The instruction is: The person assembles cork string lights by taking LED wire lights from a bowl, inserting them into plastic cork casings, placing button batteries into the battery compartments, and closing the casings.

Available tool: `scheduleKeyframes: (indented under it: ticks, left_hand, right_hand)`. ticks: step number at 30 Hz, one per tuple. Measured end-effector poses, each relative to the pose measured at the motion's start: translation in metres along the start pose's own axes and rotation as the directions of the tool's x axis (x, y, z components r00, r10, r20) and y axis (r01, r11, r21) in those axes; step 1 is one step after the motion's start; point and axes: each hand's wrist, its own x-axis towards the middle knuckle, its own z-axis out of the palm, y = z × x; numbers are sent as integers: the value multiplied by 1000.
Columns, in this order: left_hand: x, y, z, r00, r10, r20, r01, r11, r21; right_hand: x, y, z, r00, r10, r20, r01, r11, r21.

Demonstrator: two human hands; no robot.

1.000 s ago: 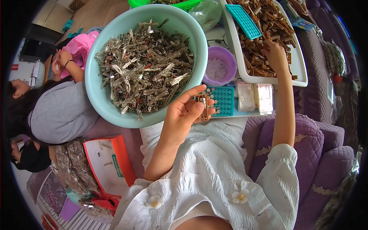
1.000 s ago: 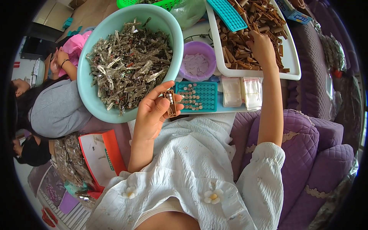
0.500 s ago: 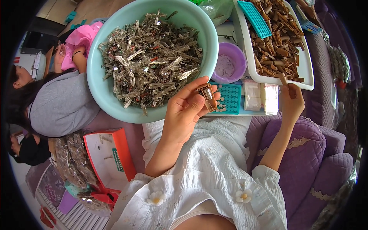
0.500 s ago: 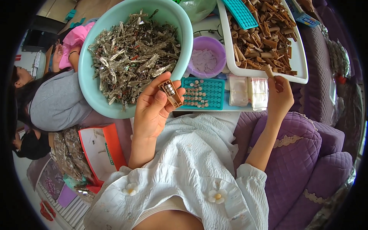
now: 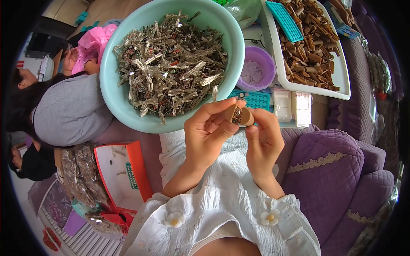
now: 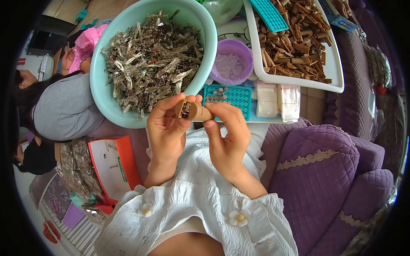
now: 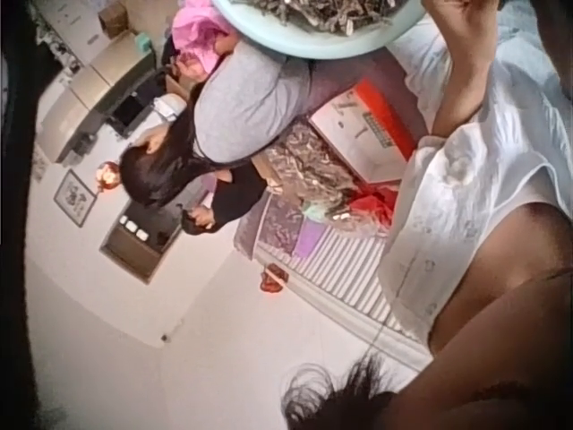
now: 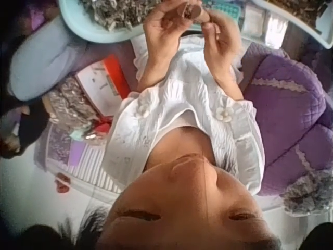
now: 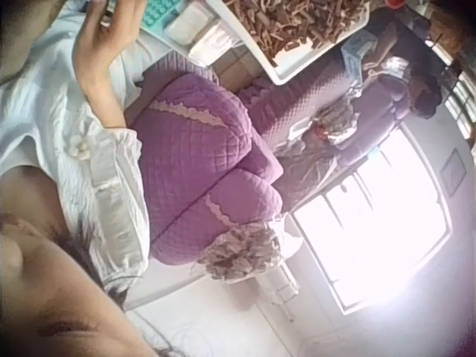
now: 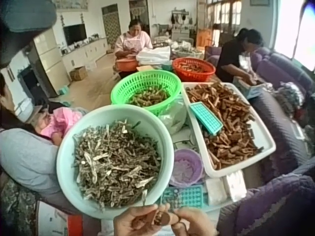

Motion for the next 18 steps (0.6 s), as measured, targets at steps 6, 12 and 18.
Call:
scheduleKeyframes:
  ticks: [6,12,18]
  left_hand:
    - [-6,6,5,998,-47,-45,50,997,67]
    - [-9,7,10,989,-130,-72,136,986,93]
    - [-13,-3,15,974,225,19,-190,770,609]
  right_hand:
    - [0,-4,2,989,-143,37,147,975,-164]
    - [0,0,-1,985,-152,82,168,955,-244]
    - [0,-6,-1,951,-64,303,172,923,-344]
